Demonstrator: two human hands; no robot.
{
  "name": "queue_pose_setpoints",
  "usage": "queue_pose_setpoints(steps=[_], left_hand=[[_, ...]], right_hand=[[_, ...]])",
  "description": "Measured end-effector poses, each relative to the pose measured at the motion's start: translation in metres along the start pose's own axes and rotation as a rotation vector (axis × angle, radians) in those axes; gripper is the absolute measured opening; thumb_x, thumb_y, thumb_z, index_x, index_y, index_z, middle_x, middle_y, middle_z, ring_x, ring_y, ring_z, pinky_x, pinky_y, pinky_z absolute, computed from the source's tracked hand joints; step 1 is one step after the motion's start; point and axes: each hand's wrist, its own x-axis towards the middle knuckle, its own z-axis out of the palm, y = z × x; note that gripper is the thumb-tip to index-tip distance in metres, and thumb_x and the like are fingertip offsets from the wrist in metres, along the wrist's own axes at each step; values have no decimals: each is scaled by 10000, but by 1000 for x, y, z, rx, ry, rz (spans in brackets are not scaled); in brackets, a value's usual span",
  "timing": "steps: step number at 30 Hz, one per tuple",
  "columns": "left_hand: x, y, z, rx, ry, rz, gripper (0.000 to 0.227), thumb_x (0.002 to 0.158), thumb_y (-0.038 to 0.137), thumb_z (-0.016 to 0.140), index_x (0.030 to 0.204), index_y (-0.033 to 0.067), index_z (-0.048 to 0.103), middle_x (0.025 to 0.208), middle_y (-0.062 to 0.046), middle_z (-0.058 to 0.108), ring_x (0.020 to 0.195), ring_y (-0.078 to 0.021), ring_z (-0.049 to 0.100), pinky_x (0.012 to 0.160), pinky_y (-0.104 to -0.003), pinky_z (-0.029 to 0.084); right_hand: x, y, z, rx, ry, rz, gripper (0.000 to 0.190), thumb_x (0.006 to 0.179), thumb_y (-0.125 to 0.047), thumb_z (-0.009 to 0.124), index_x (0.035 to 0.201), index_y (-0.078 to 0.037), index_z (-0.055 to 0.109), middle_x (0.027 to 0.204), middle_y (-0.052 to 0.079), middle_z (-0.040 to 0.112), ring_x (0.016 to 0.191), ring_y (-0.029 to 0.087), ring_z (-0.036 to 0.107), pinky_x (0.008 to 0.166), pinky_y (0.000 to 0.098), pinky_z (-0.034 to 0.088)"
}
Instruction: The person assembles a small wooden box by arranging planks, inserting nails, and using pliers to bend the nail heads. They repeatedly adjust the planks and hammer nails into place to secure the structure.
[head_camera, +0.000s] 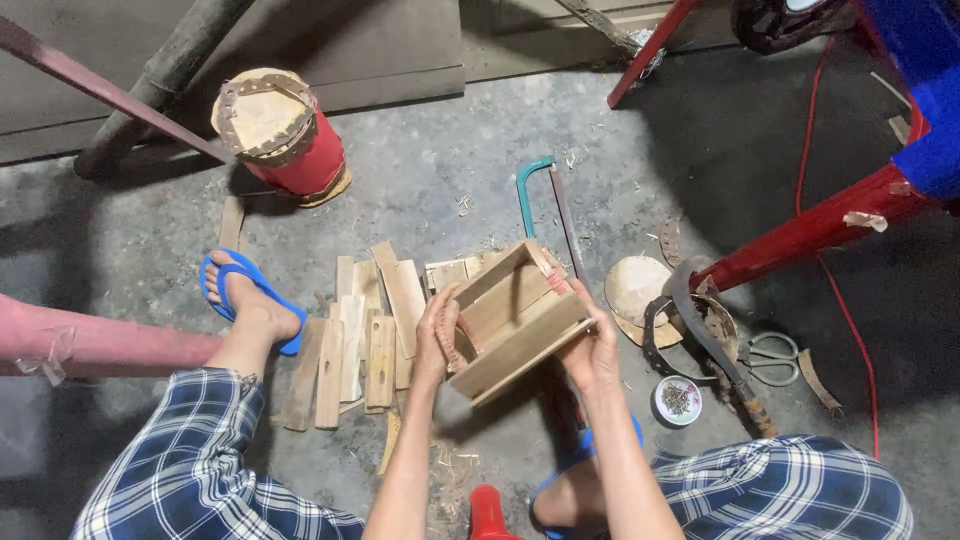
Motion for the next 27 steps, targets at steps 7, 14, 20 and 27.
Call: queue_pose_setpoints(steps=[7,14,20,27], left_hand=[[4,-14,-15,-116,-8,-98,371,1060,316,487,1386,188,610,668,-114,724,619,-207,737,611,-285,601],[15,-51,-26,17,-1,-122,353,1040,355,529,1324,205,675,887,-111,747,877,-142,639,865,-357,546],[4,7,-27,47,-109,-108,333,1032,333,553,1278,169,707,1021,-134,734,990,-234,636,928,-431,518],[14,15,-30,270,-262,-43,275,1021,362,584,1222,277,749,1151,-72,754,1168,-326,669,1078,-512,464]], right_hand=[[5,13,-5,-45,11,31,757,801,-271,606,1542,-203,463,1451,102,572,1192,301,587,987,523,484],[26,13,-31,-299,15,12,741,812,-283,622,1533,-224,462,1587,91,427,1350,356,458,1070,575,404],[-4,-29,21,-849,-217,-225,963,754,-391,776,1595,-206,347,1624,216,321,1511,472,242,1199,643,204],[31,-10,-15,-1012,-262,-168,492,915,-122,727,1390,-223,650,1277,160,667,1196,310,611,1055,491,476]])
